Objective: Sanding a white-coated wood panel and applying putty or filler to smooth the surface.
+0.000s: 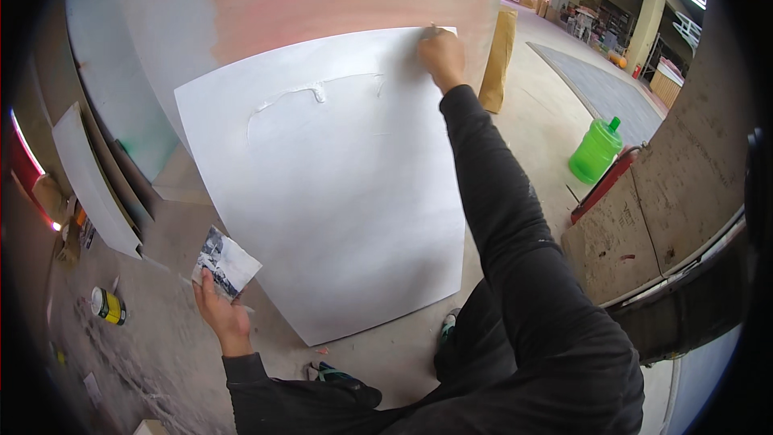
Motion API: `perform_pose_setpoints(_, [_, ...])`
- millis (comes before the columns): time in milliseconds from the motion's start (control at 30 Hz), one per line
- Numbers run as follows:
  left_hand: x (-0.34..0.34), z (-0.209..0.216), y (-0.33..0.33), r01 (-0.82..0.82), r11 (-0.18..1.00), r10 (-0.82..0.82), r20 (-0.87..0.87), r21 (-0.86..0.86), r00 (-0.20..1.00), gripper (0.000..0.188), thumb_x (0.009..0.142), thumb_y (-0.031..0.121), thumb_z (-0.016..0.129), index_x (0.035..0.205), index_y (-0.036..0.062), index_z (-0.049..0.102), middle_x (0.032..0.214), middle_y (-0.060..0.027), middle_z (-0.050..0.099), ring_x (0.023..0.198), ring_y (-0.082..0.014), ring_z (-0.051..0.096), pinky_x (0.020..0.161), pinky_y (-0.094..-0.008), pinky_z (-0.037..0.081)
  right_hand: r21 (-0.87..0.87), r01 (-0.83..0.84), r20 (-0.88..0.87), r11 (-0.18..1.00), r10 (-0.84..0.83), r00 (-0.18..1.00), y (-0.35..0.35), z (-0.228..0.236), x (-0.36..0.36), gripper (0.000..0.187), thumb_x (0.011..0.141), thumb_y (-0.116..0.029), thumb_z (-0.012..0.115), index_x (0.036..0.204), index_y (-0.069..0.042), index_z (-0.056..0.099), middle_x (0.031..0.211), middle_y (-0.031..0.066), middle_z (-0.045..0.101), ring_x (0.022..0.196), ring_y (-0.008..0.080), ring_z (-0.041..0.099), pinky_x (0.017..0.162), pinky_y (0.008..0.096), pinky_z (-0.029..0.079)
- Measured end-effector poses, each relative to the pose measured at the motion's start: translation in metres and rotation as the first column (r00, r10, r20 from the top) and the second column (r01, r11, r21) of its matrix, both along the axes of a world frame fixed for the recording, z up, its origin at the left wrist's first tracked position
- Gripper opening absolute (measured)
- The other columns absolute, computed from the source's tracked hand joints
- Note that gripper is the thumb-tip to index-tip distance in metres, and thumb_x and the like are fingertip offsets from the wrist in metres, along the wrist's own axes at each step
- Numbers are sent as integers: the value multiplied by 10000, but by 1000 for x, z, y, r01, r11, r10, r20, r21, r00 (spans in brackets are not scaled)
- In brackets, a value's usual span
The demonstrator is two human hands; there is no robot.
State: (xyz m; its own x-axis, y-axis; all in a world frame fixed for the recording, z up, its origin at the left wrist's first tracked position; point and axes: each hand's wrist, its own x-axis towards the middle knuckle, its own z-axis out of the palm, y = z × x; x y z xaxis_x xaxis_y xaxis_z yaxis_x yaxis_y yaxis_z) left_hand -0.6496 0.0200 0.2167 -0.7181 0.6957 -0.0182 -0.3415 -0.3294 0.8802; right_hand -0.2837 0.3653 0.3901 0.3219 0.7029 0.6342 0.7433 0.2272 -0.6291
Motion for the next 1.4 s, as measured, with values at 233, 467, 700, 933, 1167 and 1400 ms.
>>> perform_pose_setpoints(233, [5,2,7,34,999,-34,-6,19,999,387,968,292,535,1299,97,490,1231,-56,577,1063,-222,607,762,-410,516,156,-162,367,974,95,925,-39,-8,-155,237,809,-167,537,963,-8,621,903,180,621,851,327,574,752,439,437])
perform_pose_setpoints(467, [8,1,12,9,999,-10,18,47,1000,354,965,283,532,1275,117,496,1200,-54,591,1040,-213,615,746,-410,525,79,-419,490,904,331,806,-98,-31,-207,257,768,-76,545,999,-3,630,973,184,622,881,372,572,790,449,469])
perform_pose_setpoints(700, [14,2,8,25,1000,-25,-21,11,999,339,960,298,528,1252,131,491,1192,-48,590,1014,-205,619,700,-381,516,377,9,381,926,-164,910,-32,-19,-73,394,833,-92,533,1203,43,543,1066,178,587,945,340,560,797,436,463])
perform_pose_setpoints(933, [7,-3,9,38,998,-37,-12,49,999,346,958,318,534,1244,128,491,1175,-48,592,990,-198,624,671,-364,513,120,-427,503,896,316,805,-70,-80,-66,432,759,11,507,1183,9,589,1099,213,615,969,396,580,843,451,487])
perform_pose_setpoints(1167, [14,6,9,28,999,-28,3,21,1000,345,961,322,527,1243,128,491,1180,-45,591,988,-191,624,655,-354,517,84,-30,161,996,16,987,-33,-28,3,336,786,-85,524,1093,5,627,970,259,642,902,454,619,824,487,504])
perform_pose_setpoints(1400, [11,1,11,65,998,-64,-20,22,998,330,964,309,522,1240,130,494,1154,-38,606,960,-191,639,608,-356,524,-88,-241,249,966,256,934,-90,-69,-94,392,769,-50,540,1159,-25,574,1103,229,586,956,456,563,847,506,498])
